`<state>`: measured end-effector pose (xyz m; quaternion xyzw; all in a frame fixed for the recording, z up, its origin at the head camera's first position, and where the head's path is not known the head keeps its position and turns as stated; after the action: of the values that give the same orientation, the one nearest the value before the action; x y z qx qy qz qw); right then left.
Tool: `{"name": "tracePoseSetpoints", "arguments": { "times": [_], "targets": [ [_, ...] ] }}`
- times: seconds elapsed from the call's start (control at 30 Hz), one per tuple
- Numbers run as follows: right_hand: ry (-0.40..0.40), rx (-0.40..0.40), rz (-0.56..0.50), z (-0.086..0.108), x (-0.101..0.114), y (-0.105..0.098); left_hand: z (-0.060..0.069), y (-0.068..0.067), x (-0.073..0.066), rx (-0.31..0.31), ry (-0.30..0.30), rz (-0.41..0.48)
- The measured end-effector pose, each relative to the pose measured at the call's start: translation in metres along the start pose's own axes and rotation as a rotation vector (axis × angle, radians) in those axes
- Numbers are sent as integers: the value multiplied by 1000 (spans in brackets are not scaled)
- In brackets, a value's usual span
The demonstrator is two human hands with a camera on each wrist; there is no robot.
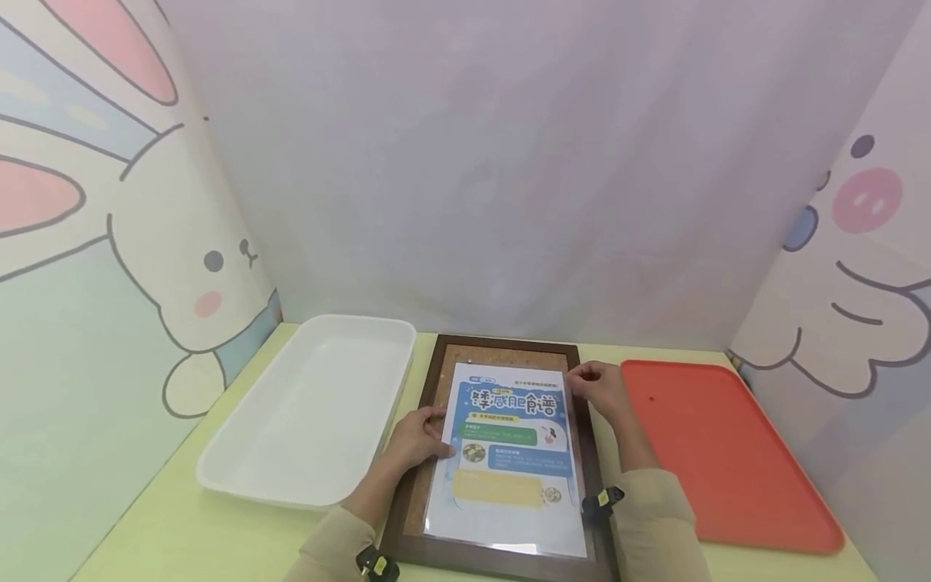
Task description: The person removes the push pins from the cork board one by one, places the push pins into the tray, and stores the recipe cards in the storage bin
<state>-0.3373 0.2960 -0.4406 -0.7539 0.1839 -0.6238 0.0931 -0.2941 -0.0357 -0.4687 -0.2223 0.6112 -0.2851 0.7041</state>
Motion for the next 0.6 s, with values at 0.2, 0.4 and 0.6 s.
{"name": "tracePoseSetpoints", "arguments": {
  "times": [0.2, 0.4, 0.6],
  "targets": [
    [-8, -40, 6, 9, 1, -14, 1, 1, 0, -10, 9, 4],
    [-43, -26, 5, 14, -4, -27, 4, 0, -1, -20, 45, 24],
    [-39, -15, -20, 16, -11, -37, 4, -1, -2, -22, 48, 21]
  ]
}}
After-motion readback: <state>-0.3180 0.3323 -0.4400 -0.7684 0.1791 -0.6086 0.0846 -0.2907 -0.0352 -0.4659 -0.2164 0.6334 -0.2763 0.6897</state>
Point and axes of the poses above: each hand's wrist, its own z-axis away from the middle knuckle, its own y-axis out of the palm, x = y × z, the point moved 4 cm from there along -z, towards the middle knuckle, and after that the axes turned 7 degrees about -z, right-handed, at the moved point
